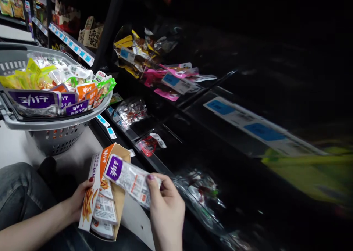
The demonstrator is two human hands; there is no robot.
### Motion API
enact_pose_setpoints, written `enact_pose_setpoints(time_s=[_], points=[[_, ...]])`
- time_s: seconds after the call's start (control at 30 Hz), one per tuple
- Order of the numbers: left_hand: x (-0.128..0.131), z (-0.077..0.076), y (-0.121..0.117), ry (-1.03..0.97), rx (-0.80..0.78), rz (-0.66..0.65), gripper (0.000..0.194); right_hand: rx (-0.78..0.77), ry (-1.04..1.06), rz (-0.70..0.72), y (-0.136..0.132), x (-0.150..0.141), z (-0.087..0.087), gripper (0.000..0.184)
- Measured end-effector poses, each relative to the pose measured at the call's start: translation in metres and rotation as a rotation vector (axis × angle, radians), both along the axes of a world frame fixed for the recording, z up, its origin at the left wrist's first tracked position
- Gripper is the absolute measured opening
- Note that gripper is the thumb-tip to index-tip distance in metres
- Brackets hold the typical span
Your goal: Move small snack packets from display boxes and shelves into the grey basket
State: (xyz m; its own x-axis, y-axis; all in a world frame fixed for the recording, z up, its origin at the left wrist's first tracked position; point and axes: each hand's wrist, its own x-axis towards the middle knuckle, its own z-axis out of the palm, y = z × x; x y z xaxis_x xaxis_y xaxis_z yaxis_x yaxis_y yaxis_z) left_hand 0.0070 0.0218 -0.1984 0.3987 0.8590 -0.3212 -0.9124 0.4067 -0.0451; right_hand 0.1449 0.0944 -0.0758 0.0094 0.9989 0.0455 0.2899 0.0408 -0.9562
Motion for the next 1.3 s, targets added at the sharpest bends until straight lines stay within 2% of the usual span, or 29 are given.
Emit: enact_pose_setpoints(time_s=[0.07, 0.17, 0.3, 0.4, 0.47, 0.5, 0.57, 0.6, 0.7, 0.8, 0.87, 0.97, 1.07, 1.3], points=[[0.000, -0.001, -0.001, -0.002, -0.021, 0.015, 0.033, -0.134, 0.222, -0.007, 0.008, 0.006, -0.002, 0.033], [-0.002, -0.002, -0.001, 0.014, -0.034, 0.020, 0.034, -0.272, 0.434, 0.189, 0.013, 0.008, -0.003, 0.044], [-0.005, 0.000, 0.000, 0.033, -0.038, 0.025, 0.033, -0.280, 0.555, 0.325, 0.008, 0.002, -0.003, 0.054], [-0.005, 0.004, 0.000, 0.043, -0.050, 0.051, 0.029, -0.145, 0.569, 0.322, 0.000, -0.002, -0.006, 0.034], [-0.005, 0.004, 0.000, 0.038, -0.044, 0.054, 0.028, 0.048, 0.482, 0.319, -0.006, -0.004, -0.008, 0.011], [-0.004, 0.003, 0.000, 0.034, -0.040, 0.055, 0.028, 0.147, 0.414, 0.322, -0.009, -0.004, -0.009, 0.005], [-0.003, 0.002, 0.000, 0.023, -0.022, 0.054, 0.030, 0.273, 0.272, 0.333, -0.013, -0.005, -0.010, 0.003], [-0.003, 0.001, 0.000, 0.021, -0.012, 0.050, 0.032, 0.285, 0.220, 0.330, -0.015, -0.005, -0.011, 0.002], [-0.003, 0.002, 0.000, 0.025, 0.012, 0.037, 0.035, 0.180, 0.168, 0.274, -0.015, -0.009, -0.012, 0.008], [-0.004, 0.005, -0.001, 0.057, -0.017, 0.042, 0.031, -0.014, 0.212, 0.248, -0.010, -0.014, -0.015, 0.035], [-0.004, 0.006, -0.001, 0.082, -0.037, 0.046, 0.030, -0.134, 0.234, 0.289, -0.007, -0.016, -0.016, 0.047], [-0.003, 0.004, -0.001, 0.083, -0.043, 0.050, 0.033, -0.213, 0.212, 0.366, -0.003, -0.015, -0.016, 0.034], [-0.003, 0.001, -0.001, 0.064, -0.056, 0.042, 0.039, -0.217, 0.204, 0.354, -0.003, -0.013, -0.018, 0.021], [-0.003, 0.000, -0.001, 0.074, -0.074, 0.046, 0.041, -0.212, 0.254, 0.310, -0.004, -0.014, -0.024, 0.023]])
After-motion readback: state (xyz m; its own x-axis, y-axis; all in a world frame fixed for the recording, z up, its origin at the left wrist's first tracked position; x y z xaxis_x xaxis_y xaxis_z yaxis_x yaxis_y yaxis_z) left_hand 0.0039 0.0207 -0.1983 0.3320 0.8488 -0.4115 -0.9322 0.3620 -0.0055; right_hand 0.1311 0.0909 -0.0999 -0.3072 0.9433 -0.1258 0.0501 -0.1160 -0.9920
